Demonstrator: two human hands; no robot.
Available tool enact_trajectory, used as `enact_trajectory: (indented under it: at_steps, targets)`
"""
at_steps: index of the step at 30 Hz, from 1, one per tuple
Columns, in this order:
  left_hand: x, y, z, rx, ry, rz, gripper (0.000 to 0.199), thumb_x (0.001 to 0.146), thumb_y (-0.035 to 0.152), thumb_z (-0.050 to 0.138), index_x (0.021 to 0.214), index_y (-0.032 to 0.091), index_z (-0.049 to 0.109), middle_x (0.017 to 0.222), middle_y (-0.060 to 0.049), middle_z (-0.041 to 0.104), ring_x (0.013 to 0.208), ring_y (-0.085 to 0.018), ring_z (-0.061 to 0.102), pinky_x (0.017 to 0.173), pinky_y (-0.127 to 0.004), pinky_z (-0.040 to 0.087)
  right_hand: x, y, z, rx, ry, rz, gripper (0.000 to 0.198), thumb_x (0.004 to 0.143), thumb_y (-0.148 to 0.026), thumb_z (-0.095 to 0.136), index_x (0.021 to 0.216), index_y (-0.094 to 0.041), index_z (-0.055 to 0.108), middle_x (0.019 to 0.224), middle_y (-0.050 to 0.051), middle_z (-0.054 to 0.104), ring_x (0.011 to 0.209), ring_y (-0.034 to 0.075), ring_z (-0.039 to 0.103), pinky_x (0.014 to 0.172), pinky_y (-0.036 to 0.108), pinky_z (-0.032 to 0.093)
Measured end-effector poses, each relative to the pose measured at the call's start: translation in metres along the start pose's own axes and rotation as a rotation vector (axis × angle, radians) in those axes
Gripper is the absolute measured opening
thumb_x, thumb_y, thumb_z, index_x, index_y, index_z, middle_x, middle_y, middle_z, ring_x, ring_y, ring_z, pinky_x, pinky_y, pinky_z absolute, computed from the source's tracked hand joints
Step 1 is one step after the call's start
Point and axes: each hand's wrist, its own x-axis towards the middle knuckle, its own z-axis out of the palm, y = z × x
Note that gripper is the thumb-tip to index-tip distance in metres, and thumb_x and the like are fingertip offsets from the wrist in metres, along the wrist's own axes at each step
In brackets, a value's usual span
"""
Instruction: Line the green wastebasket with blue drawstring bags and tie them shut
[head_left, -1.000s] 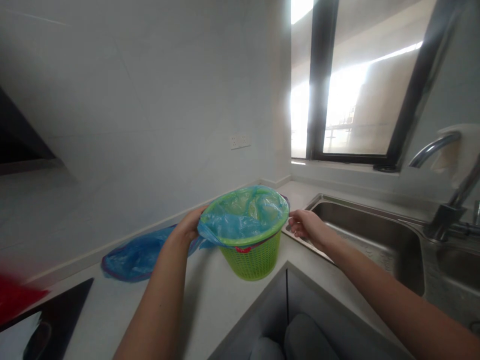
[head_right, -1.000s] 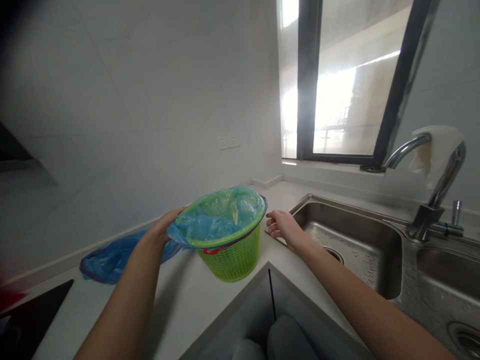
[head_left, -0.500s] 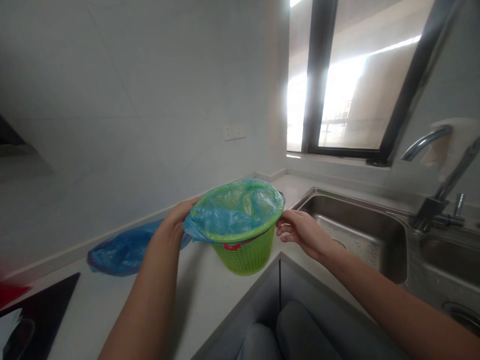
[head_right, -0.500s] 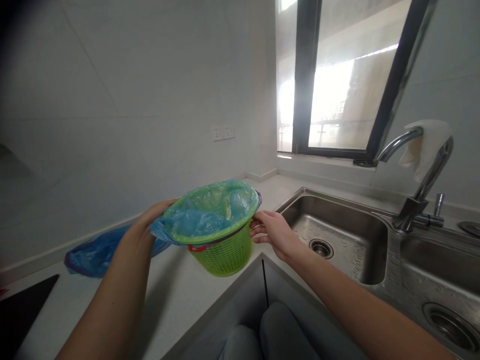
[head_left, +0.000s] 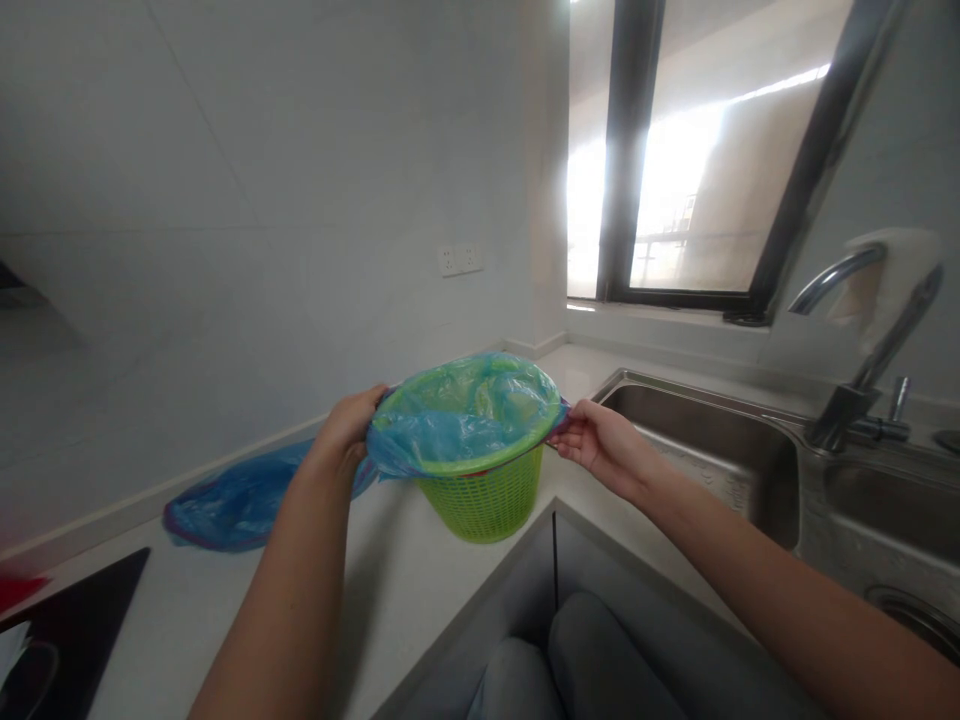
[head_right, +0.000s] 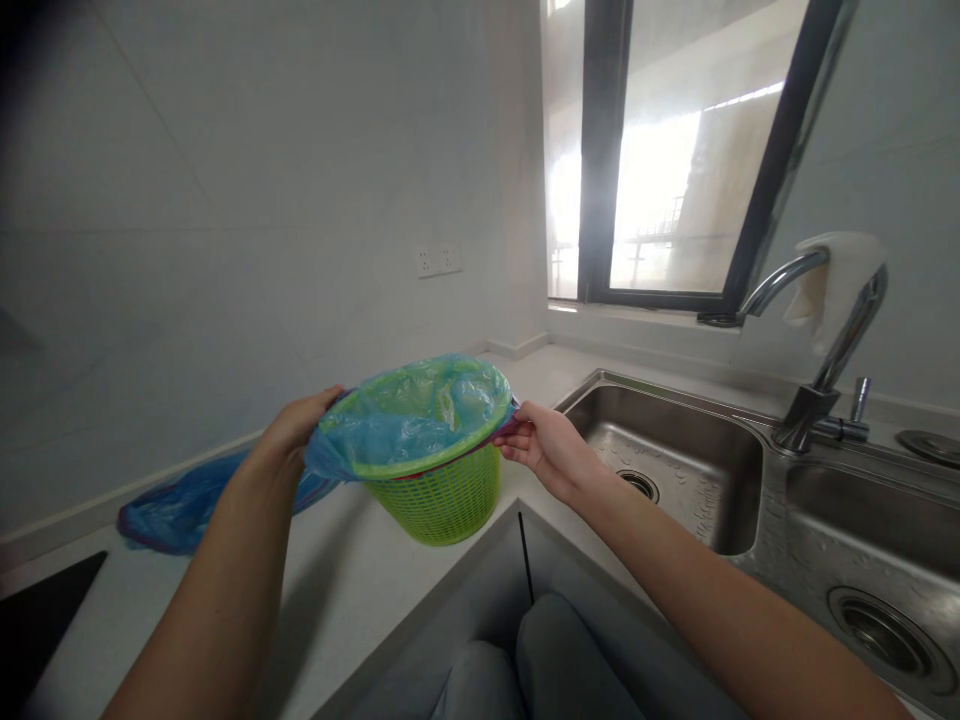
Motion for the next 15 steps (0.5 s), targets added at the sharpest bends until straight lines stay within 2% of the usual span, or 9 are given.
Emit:
enact_trajectory:
  at_steps: [4, 7, 10, 13, 15]
  targets:
    - [0.000, 0.003, -0.001, 0.029, -0.090, 0.000, 0.011, 0.065, 0.016, 0.075, 0.074, 0.013, 0.068, 0.062, -0.006, 0.067, 0.049, -0.017, 0.059, 0.046, -0.025, 0.049, 0.002, -0.002, -0.003, -0.034, -0.015, -0.027, 0.008, 0.086, -0.018, 0.062, 0.081, -0.012, 0.064, 0.071, 0.007, 0.067, 0.058, 0.011, 0.062, 0.056, 0.020, 0.055]
    - [-0.002, 0.005, -0.003, 0.068, -0.099, 0.050, 0.023, 0.057, 0.011, 0.076, 0.076, 0.015, 0.065, 0.060, -0.002, 0.064, 0.048, -0.015, 0.057, 0.047, -0.023, 0.046, 0.003, 0.000, -0.003, -0.122, -0.003, -0.085, 0.016, 0.080, -0.019, 0.075, 0.085, -0.013, 0.061, 0.070, 0.004, 0.066, 0.054, 0.007, 0.057, 0.052, 0.016, 0.051]
    - [-0.003, 0.006, -0.006, 0.145, -0.111, 0.141, 0.031, 0.053, 0.016, 0.079, 0.079, 0.017, 0.064, 0.060, -0.001, 0.062, 0.048, -0.014, 0.053, 0.046, -0.023, 0.041, 0.003, -0.002, 0.002, -0.225, 0.073, -0.156, 0.026, 0.074, -0.015, 0.077, 0.089, -0.015, 0.056, 0.066, 0.001, 0.064, 0.048, 0.006, 0.052, 0.045, 0.015, 0.043]
    - [-0.003, 0.007, -0.010, 0.271, -0.141, 0.291, 0.030, 0.052, 0.021, 0.079, 0.078, 0.017, 0.064, 0.056, 0.002, 0.055, 0.047, -0.011, 0.046, 0.045, -0.022, 0.033, 0.004, -0.011, 0.009, -0.492, 0.137, -0.241, 0.035, 0.069, -0.009, 0.072, 0.097, -0.018, 0.053, 0.056, -0.004, 0.061, 0.044, 0.009, 0.051, 0.042, 0.018, 0.040]
    - [-0.002, 0.009, -0.012, 0.394, -0.144, 0.372, 0.025, 0.055, 0.022, 0.075, 0.077, 0.017, 0.065, 0.055, 0.003, 0.050, 0.046, -0.011, 0.043, 0.044, -0.022, 0.030, 0.007, -0.022, 0.014, -0.716, 0.107, -0.279, 0.040, 0.067, -0.006, 0.068, 0.100, -0.020, 0.051, 0.051, -0.007, 0.056, 0.043, 0.012, 0.053, 0.042, 0.020, 0.040]
